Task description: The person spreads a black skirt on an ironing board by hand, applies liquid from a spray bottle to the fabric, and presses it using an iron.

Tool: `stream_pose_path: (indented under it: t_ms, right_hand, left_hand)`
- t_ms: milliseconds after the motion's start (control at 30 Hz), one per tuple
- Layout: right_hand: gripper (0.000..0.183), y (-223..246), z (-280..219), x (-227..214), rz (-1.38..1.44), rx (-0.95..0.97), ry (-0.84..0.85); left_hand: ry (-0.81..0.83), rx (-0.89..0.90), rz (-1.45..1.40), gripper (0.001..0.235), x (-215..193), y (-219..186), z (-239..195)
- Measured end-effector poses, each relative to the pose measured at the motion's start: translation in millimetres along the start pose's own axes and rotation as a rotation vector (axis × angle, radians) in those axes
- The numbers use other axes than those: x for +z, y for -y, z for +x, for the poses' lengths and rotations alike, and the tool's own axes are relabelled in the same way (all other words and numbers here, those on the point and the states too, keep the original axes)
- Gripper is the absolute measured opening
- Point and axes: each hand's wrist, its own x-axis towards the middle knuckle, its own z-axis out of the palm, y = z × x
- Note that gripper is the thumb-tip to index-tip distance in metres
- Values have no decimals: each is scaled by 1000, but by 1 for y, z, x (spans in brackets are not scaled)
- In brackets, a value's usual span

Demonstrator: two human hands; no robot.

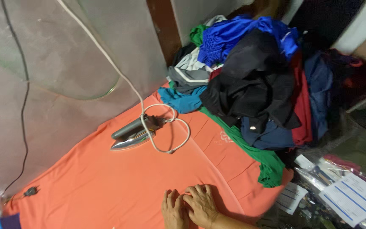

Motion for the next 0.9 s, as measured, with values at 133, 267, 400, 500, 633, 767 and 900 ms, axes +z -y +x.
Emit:
stream_pose_path:
  t_ms: [133,267,400,500,633,767,900]
  right_hand:
    - [30,-12,-5,-9,-54,62,-114]
    - [36,-27,-15,-17,-110,215,-207]
    - [41,-46,-21,-27,-75,417,-243]
    - [41,-67,-25,-41,-99,458,-350]
    - [40,-103,-28,-65,-31,577,-493]
    - [39,-140,-28,-89,171,576,-870]
    - [55,-179,-22,-125,990,683,-1407]
  left_hand:
    - [1,118,-76,41,14,-11,23]
    - [116,193,-139,45,20,-34,47]
    - [196,298,-188,44,27,-65,71]
    - [282,339,-233,49,33,-89,91]
    - [310,387,-204,47,46,-122,121]
    - [388,357,-218,54,67,-163,147]
    - [350,297,-383,53,83,-223,175]
